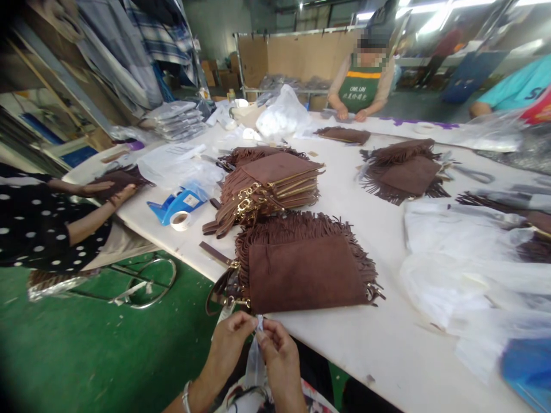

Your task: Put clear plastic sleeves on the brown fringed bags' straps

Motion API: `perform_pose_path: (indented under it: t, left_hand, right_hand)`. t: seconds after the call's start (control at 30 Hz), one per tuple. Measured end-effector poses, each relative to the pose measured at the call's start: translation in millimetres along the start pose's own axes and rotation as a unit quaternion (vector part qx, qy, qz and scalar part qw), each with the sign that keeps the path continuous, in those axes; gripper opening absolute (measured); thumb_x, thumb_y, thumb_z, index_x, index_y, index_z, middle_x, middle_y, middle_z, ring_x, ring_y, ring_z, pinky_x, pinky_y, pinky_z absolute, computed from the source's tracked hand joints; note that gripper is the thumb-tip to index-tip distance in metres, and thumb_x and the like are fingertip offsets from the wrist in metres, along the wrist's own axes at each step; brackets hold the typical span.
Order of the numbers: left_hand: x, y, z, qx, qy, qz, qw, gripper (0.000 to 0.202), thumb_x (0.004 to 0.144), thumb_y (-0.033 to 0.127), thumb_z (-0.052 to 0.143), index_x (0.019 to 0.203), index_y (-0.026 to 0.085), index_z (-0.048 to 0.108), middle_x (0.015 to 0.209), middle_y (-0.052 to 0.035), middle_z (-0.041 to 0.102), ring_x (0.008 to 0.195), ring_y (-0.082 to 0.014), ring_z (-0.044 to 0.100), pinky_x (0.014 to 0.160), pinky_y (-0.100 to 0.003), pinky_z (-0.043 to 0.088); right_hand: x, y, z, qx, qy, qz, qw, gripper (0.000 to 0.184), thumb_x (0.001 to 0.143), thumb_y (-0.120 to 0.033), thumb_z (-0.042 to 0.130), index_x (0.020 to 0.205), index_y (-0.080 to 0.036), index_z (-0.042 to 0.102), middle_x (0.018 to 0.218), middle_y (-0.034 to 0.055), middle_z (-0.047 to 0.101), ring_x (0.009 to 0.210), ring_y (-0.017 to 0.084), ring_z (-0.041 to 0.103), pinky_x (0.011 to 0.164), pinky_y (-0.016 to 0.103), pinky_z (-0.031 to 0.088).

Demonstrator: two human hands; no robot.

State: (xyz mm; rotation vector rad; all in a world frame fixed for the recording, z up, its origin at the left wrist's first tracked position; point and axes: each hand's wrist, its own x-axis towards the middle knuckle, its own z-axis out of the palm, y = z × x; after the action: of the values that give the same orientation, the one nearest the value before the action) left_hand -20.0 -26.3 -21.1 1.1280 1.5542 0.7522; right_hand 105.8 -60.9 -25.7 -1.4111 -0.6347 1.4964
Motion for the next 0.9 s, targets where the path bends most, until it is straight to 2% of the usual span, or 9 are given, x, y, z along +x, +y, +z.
perform_pose_path:
  t: [0.1,0.17,0.2,0.27,0.37,0.53,0.67,0.77,0.9]
  left_hand:
    - [-1,0,1.2,-0.003,0.001,-0.02,1.0,0.026,0.078,0.038,0.061,0.063,0.017,0.065,0.06,0.0024,0.057,0.063,-0.0142,0.05,0.06,-0.026,0.035]
    - [-1,-1,3.2,-0.077,-0.011,-0.075,0.994,0.022,0.074,0.034,0.065,0.062,0.016,0.064,0.058,0.0022,0.056,0.06,-0.0137,0.051,0.059,-0.025,0.036]
    - [-1,-2,4.3,-0.139,-0.022,-0.115,0.983,0.019,0.071,0.032,0.068,0.064,0.015,0.065,0.059,0.0016,0.057,0.06,-0.0139,0.053,0.06,-0.025,0.038]
    - [-1,-2,6.7,-0.266,-0.053,-0.196,0.942,0.017,0.067,0.028,0.073,0.07,0.014,0.066,0.063,-0.0005,0.061,0.062,-0.015,0.057,0.061,-0.025,0.041]
    - [-2,-2,9.8,-0.365,-0.102,-0.264,0.887,0.022,0.067,0.028,0.074,0.08,0.012,0.066,0.068,-0.005,0.066,0.063,-0.0173,0.061,0.062,-0.028,0.045]
    - [0,-8,14.0,-0.489,-0.241,-0.276,0.791,0.019,0.077,0.026,0.066,0.086,0.009,0.066,0.069,-0.0083,0.067,0.06,-0.0185,0.062,0.068,-0.031,0.047]
    - [4,-28,22.4,-0.552,-0.274,-0.269,0.74,0.019,0.081,0.03,0.063,0.084,0.011,0.066,0.064,-0.0047,0.065,0.055,-0.0165,0.06,0.07,-0.031,0.046]
    - [8,-43,31.5,-0.576,-0.278,-0.273,0.718,0.017,0.077,0.029,0.068,0.073,0.012,0.064,0.057,-0.0013,0.061,0.052,-0.0139,0.057,0.07,-0.029,0.044]
    - [14,-49,38.9,-0.567,-0.298,-0.271,0.719,0.021,0.067,0.029,0.076,0.073,0.011,0.066,0.058,-0.0021,0.063,0.055,-0.0143,0.057,0.07,-0.029,0.043]
  right_hand:
    - [-2,-1,1,0.011,-0.001,0.009,1.0,0.045,0.064,-0.048,0.076,0.096,-0.016,0.069,0.078,0.006,0.07,0.072,0.022,0.063,0.065,0.029,0.047]
    - [-2,-2,1,0.023,-0.008,0.008,1.0,0.045,0.065,-0.047,0.076,0.096,-0.016,0.069,0.078,0.0056,0.069,0.071,0.021,0.062,0.063,0.028,0.047]
    - [-2,-2,2,0.027,-0.012,0.009,1.0,0.045,0.065,-0.047,0.076,0.097,-0.017,0.068,0.077,0.005,0.069,0.068,0.02,0.061,0.061,0.027,0.046]
    - [-2,-2,2,0.033,-0.016,0.009,0.999,0.044,0.066,-0.047,0.076,0.098,-0.017,0.068,0.073,0.0032,0.067,0.064,0.017,0.058,0.058,0.025,0.045]
    - [0,1,-1,0.044,-0.016,0.02,0.999,0.044,0.066,-0.044,0.078,0.099,-0.017,0.067,0.066,-0.0001,0.062,0.058,0.013,0.054,0.053,0.022,0.041]
    - [0,6,-5,0.136,-0.064,0.079,0.985,0.043,0.068,-0.038,0.078,0.104,-0.019,0.063,0.056,-0.0065,0.052,0.04,0.005,0.035,0.039,0.017,0.028]
    - [-2,4,-4,0.214,-0.1,0.092,0.967,0.043,0.066,-0.032,0.08,0.102,-0.019,0.06,0.059,-0.0063,0.052,0.043,0.004,0.039,0.041,0.015,0.03]
    - [-2,1,-3,0.25,-0.118,0.083,0.957,0.042,0.068,-0.028,0.08,0.103,-0.019,0.058,0.062,-0.0061,0.053,0.045,0.004,0.041,0.045,0.015,0.034]
    - [1,1,-6,0.264,-0.118,0.078,0.954,0.045,0.065,-0.027,0.082,0.1,-0.021,0.055,0.062,-0.0055,0.056,0.044,0.005,0.043,0.045,0.017,0.037]
